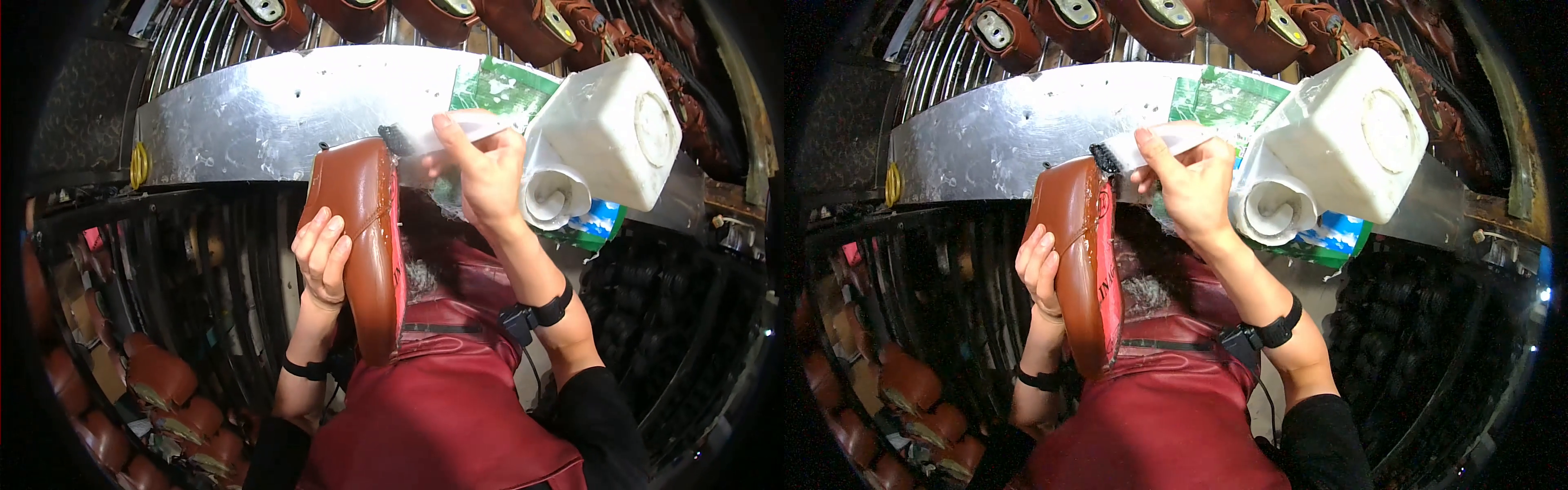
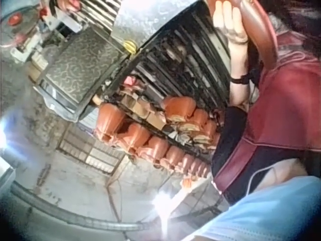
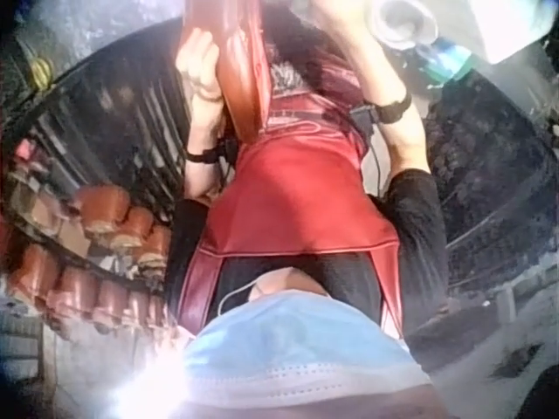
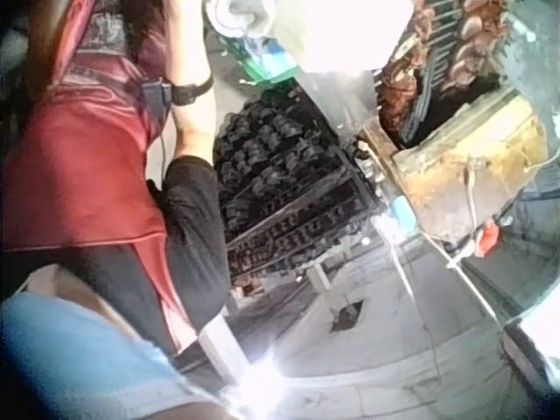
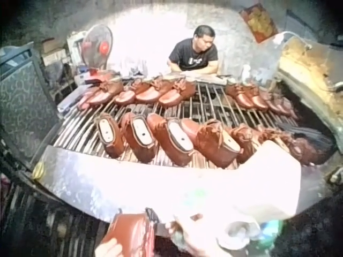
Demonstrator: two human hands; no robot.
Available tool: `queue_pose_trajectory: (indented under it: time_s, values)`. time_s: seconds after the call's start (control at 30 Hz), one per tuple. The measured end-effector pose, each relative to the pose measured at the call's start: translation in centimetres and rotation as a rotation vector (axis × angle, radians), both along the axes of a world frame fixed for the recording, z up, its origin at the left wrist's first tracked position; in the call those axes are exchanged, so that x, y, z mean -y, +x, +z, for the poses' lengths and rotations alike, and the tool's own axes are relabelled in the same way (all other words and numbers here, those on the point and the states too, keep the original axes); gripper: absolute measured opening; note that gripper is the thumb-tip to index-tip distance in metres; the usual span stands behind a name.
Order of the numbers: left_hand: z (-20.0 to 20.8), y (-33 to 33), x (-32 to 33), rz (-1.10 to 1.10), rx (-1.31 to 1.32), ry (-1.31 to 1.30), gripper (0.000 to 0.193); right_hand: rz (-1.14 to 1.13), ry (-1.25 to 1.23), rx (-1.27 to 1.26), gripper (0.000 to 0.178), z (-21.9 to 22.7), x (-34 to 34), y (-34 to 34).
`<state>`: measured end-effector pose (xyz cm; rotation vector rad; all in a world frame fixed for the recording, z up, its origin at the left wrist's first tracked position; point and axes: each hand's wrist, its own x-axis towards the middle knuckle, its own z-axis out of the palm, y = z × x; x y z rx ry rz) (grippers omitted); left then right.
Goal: The recorder is applying glue or adhesive to the perimeter of shoe uppers and then matching them with soles on a production line.
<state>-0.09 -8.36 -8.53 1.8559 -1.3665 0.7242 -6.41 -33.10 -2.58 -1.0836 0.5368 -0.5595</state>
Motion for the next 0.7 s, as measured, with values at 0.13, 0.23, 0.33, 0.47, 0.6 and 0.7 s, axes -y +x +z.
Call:
queue_pose_trajectory:
  time_s: [0.13, 0.23, 0.33, 0.47, 0.6, 0.7]
  values:
    - [0.2, 0.2, -0.1, -0.02, -0.022, 0.002, 0.032, 0.139, 0.048, -0.045, 0.02, 1.5, -0.4, -2.8]
    - [0.7, 0.1, 0.4, -0.013, -0.032, -0.021, 0.033, 0.34, -0.224, -0.01, 0.012, 3.6, -2.1, -7.9]
    - [0.8, 0.1, 0.8, -0.009, -0.039, -0.029, 0.037, 0.373, -0.649, 0.294, 0.013, 5.3, -4.5, -11.1]
    - [1.6, -0.2, 1.0, 0.013, -0.043, -0.005, 0.041, 0.541, -0.902, 0.339, 0.024, 7.6, -7.6, -15.2]
    - [2.3, -0.7, 1.5, 0.029, -0.043, 0.003, 0.044, 0.462, -0.826, 0.363, 0.022, 7.2, -6.4, -15.9]
    - [3.4, -0.9, 2.0, 0.061, -0.04, 0.046, 0.05, 0.246, -0.234, -0.031, 0.022, 9.4, -5.9, -14.7]
